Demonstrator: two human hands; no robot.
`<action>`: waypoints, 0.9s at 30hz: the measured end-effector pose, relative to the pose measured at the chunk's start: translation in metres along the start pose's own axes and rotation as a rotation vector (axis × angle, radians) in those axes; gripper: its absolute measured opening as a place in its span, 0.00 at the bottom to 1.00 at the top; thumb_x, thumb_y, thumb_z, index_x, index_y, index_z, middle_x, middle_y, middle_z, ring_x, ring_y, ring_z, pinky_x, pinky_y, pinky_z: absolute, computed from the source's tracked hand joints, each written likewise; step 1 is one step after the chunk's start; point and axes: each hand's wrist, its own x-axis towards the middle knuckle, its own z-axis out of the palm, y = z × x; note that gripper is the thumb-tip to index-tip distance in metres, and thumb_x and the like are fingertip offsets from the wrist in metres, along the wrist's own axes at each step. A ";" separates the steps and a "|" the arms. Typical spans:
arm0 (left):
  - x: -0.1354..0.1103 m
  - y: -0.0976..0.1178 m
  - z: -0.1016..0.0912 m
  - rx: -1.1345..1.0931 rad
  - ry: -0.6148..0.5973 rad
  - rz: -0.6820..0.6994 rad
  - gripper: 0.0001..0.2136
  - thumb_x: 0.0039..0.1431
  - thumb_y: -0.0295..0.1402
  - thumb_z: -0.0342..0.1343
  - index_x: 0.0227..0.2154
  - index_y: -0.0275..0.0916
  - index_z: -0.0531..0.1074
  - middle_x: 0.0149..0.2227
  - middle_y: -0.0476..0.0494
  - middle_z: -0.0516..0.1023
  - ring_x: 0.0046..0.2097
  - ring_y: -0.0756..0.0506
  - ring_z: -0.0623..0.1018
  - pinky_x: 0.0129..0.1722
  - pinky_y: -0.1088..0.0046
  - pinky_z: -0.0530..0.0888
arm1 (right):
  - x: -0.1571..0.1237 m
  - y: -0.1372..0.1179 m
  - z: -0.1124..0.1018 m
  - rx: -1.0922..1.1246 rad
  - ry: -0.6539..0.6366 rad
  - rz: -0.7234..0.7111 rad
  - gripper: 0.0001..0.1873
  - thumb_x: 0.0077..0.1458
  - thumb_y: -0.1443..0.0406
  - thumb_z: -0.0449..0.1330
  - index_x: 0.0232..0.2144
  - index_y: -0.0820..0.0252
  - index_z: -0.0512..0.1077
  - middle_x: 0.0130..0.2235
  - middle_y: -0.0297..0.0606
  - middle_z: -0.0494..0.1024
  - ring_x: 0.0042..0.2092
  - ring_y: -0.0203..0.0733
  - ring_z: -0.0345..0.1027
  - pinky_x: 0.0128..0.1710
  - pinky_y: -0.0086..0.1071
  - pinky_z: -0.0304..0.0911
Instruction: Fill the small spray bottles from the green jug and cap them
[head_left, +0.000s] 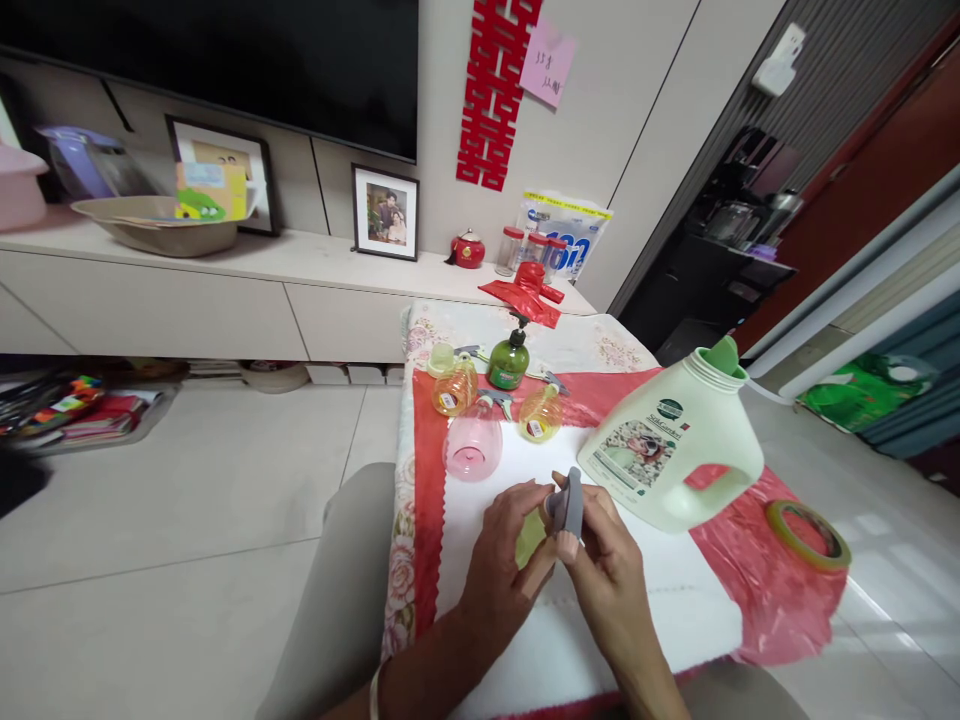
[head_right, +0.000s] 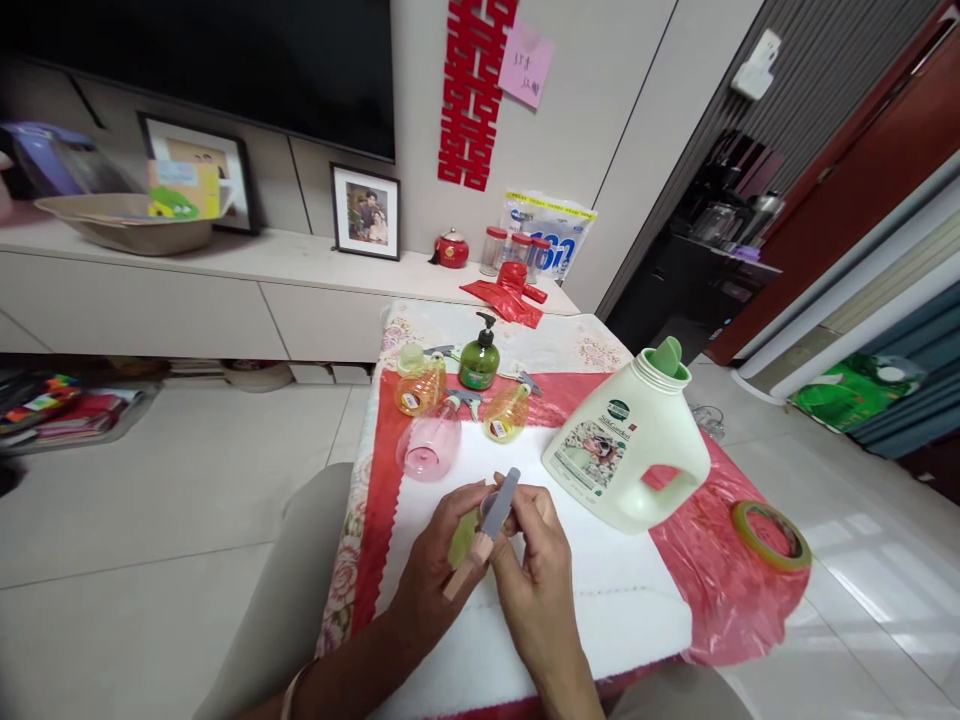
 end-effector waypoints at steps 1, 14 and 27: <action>0.000 0.000 0.000 0.004 0.001 0.004 0.19 0.67 0.34 0.52 0.59 0.47 0.61 0.56 0.39 0.74 0.59 0.40 0.74 0.59 0.55 0.71 | 0.000 0.001 -0.002 0.026 -0.024 0.008 0.12 0.64 0.61 0.57 0.49 0.49 0.73 0.46 0.35 0.70 0.50 0.39 0.66 0.47 0.30 0.63; 0.000 -0.010 0.007 0.154 0.096 0.212 0.22 0.66 0.26 0.49 0.61 0.46 0.60 0.55 0.38 0.75 0.57 0.40 0.75 0.54 0.55 0.76 | -0.006 0.008 0.022 -0.004 0.291 0.063 0.08 0.59 0.60 0.64 0.40 0.54 0.75 0.38 0.33 0.71 0.37 0.36 0.63 0.37 0.30 0.60; 0.003 -0.008 0.005 0.197 0.078 0.213 0.22 0.64 0.24 0.51 0.59 0.46 0.61 0.54 0.40 0.75 0.56 0.41 0.76 0.54 0.55 0.78 | 0.004 0.001 0.006 0.068 0.031 0.075 0.06 0.61 0.60 0.62 0.37 0.55 0.76 0.46 0.37 0.73 0.46 0.41 0.67 0.45 0.32 0.63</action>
